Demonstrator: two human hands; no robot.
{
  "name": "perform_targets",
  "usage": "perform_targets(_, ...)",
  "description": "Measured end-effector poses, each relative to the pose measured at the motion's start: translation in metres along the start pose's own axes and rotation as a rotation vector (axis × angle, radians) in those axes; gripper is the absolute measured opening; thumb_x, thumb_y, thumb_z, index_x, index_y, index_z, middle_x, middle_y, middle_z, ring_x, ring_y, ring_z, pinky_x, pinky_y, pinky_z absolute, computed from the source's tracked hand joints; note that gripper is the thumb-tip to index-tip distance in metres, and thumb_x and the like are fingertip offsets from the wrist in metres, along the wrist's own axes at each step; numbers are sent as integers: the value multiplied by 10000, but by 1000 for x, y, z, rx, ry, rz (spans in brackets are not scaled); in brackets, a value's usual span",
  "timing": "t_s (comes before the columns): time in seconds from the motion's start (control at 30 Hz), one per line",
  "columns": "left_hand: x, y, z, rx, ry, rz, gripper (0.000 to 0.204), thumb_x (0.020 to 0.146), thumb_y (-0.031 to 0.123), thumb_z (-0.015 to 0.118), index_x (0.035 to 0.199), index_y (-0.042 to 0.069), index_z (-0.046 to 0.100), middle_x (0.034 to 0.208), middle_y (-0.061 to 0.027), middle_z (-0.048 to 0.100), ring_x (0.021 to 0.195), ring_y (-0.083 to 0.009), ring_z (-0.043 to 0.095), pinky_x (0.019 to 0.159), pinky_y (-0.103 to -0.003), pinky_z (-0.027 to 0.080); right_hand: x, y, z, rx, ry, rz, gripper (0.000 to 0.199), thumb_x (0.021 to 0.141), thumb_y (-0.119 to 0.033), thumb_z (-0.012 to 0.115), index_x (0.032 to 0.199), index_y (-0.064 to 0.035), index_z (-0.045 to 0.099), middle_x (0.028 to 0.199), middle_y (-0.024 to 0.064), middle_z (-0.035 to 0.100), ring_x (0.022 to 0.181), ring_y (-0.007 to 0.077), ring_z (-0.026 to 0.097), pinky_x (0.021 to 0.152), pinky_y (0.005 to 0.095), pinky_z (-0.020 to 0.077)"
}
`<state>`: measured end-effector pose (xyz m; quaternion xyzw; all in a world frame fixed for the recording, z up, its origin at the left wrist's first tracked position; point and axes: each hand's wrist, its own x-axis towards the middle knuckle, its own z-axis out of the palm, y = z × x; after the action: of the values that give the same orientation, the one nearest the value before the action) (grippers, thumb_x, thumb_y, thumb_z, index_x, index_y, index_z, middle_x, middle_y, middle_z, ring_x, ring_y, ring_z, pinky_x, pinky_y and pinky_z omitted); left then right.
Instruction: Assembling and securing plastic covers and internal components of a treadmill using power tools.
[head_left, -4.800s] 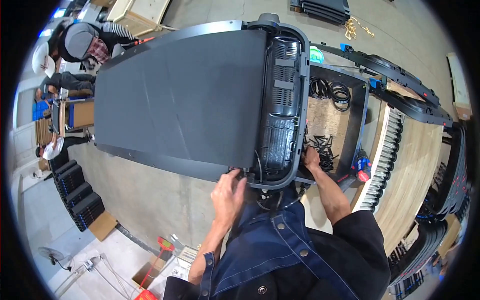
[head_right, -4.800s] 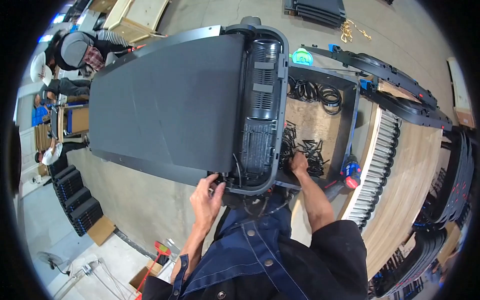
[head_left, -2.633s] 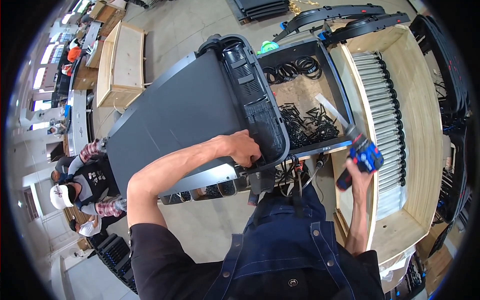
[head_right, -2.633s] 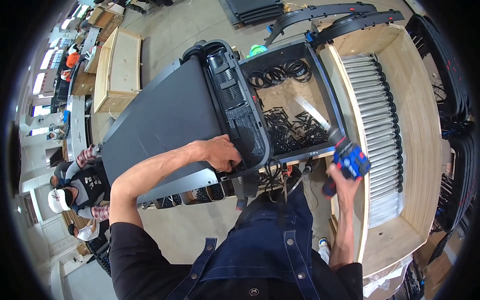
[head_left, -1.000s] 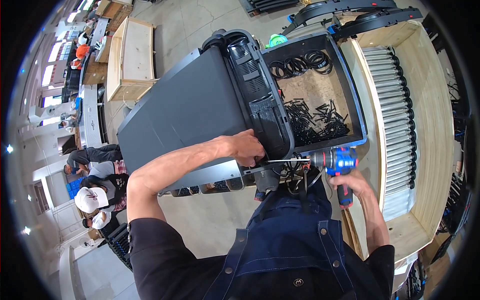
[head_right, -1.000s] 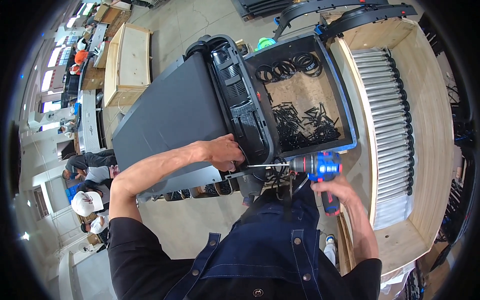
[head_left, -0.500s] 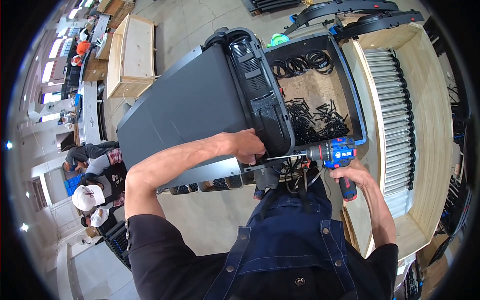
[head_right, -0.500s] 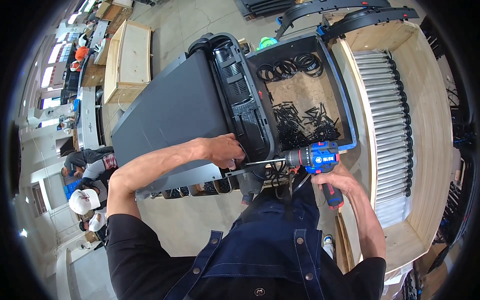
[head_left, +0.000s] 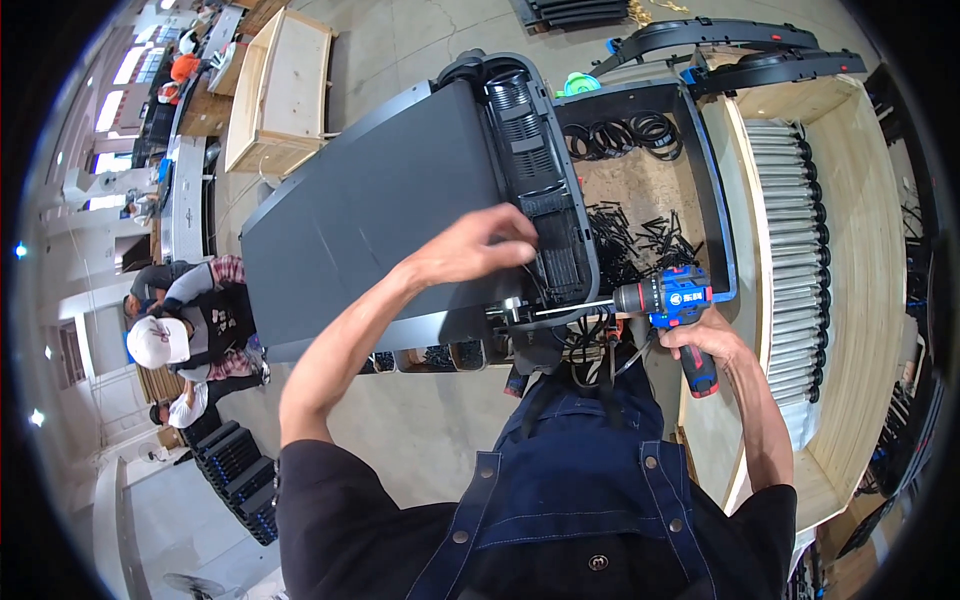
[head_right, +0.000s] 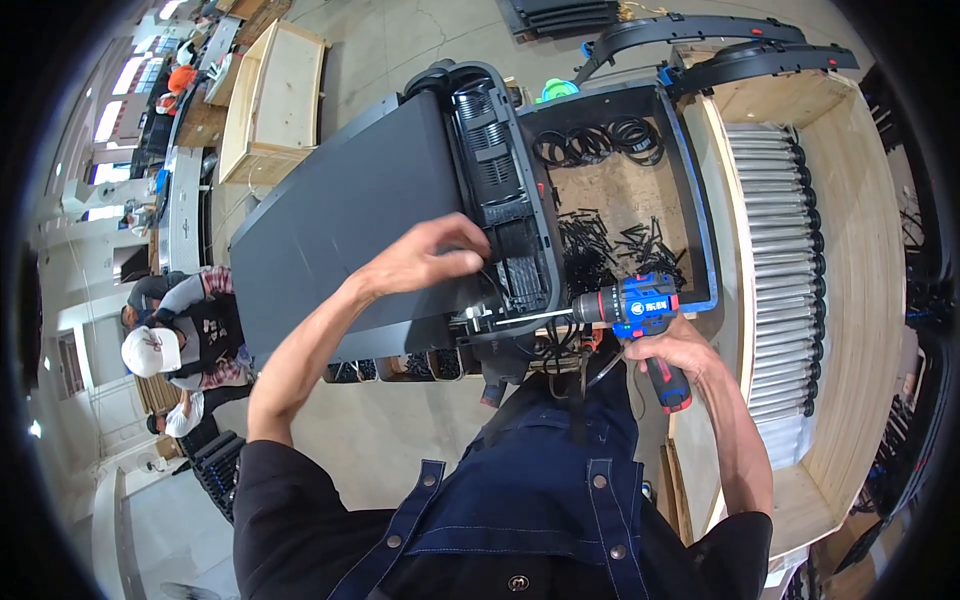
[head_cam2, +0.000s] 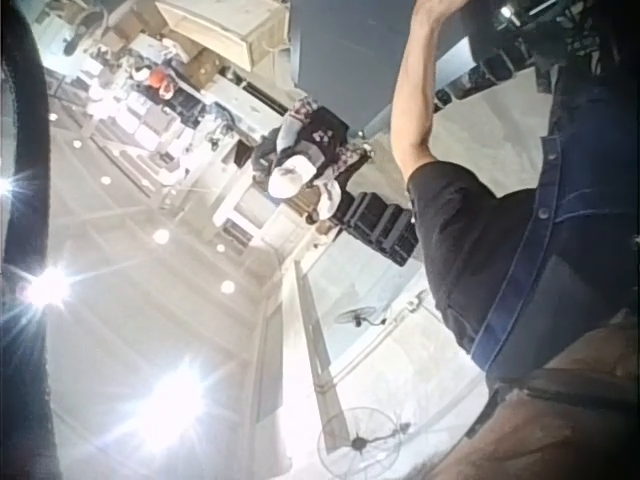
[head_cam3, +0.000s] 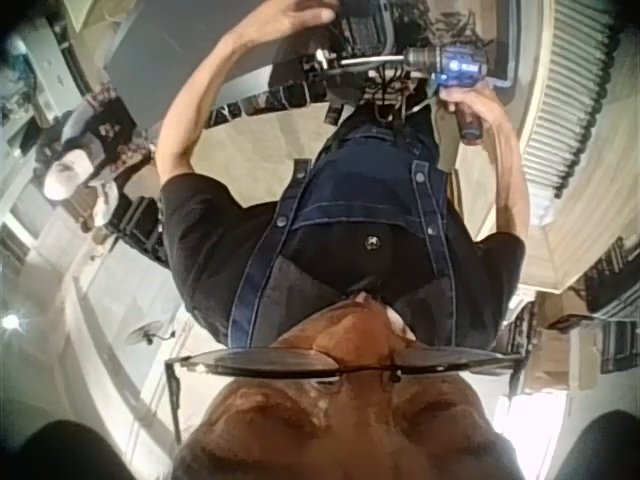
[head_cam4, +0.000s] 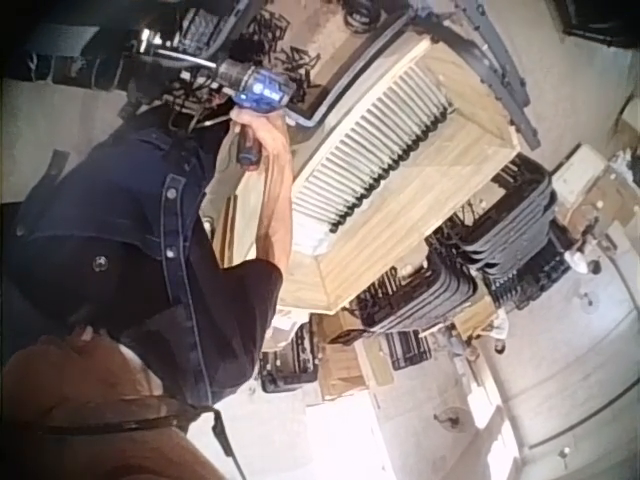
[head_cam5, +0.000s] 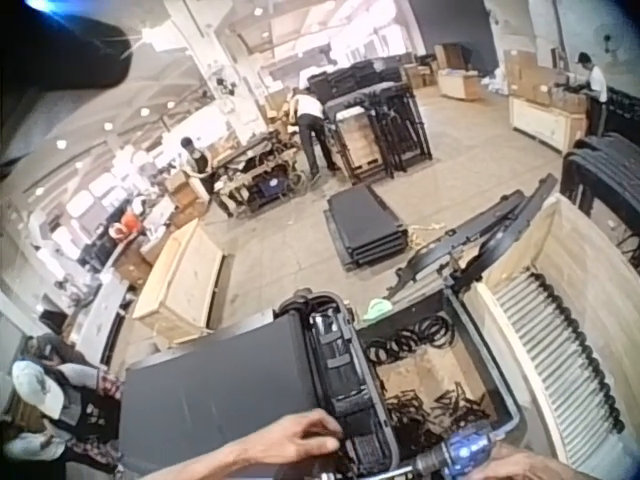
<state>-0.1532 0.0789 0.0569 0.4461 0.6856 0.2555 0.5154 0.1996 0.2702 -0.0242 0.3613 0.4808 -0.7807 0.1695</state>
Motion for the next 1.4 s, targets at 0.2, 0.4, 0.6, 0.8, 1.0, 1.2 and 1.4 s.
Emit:
perform_targets(0.2, -77, -68, 9, 403, 784, -124, 455, 940, 352, 672, 1240, 16, 611, 1235, -173, 628, 1187, -330, 591, 1029, -423, 459, 12, 1, -13, 6, -2, -63, 483, 674, -28, 858, 1116, -38, 664, 906, 82, 737, 761, 171, 698, 664, 332, 591)
perform_targets(0.4, -103, -137, 75, 624, 1164, -216, 444, 952, 223, 622, 1340, 12, 572, 1436, -194, 536, 1315, -371, 491, 1119, -460, 365, 24, 22, -34, -18, -49, -114, 499, 699, -49, 896, 1153, -95, 695, 1030, 42, 760, 902, 138, 707, 802, 321, 587)
perform_targets(0.6, -113, -137, 83, 662, 1210, -306, 410, 982, 188, 569, 1359, 29, 568, 1461, -165, 524, 1361, -345, 456, 1145, -450, 328, -12, 34, -49, 298, 272, -371, 560, 726, 4, 860, 1241, -68, 650, 1075, 86, 736, 1007, 204, 699, 929, 378, 555)
perform_targets(0.8, -106, -138, 83, 625, 1216, -327, 410, 1015, 234, 534, 1382, 53, 553, 1479, -144, 509, 1378, -335, 439, 1153, -454, 312, 40, 53, -64, 9, 969, -588, 472, 841, -95, 783, 1258, 3, 587, 1102, 62, 658, 981, 177, 621, 915, 326, 490)
perform_targets(1.0, -108, -139, 83, 634, 1214, -340, 419, 1013, 259, 537, 1381, 59, 553, 1479, -147, 505, 1382, -333, 440, 1155, -453, 312, 84, 88, -73, -412, 1247, -527, 468, 901, -168, 711, 1265, 60, 526, 1064, 195, 643, 986, 307, 628, 955, 422, 461)
perform_targets(1.2, -116, -140, 79, 602, 1310, -175, 404, 928, 189, 651, 1307, 55, 608, 1404, -144, 573, 1317, -337, 506, 1111, -460, 362, 61, 135, -63, -403, 1135, -486, 610, 891, -204, 746, 1362, 91, 494, 1287, 226, 582, 1187, 308, 572, 1062, 384, 423)
perform_targets(1.4, -146, -170, 70, 529, 1242, -26, 411, 929, 239, 652, 1302, 71, 617, 1388, -133, 580, 1299, -320, 512, 1098, -471, 375, 20, 147, 40, -521, 1218, -572, 614, 910, -162, 731, 1417, 64, 467, 1356, 217, 563, 1230, 295, 562, 1065, 397, 439)
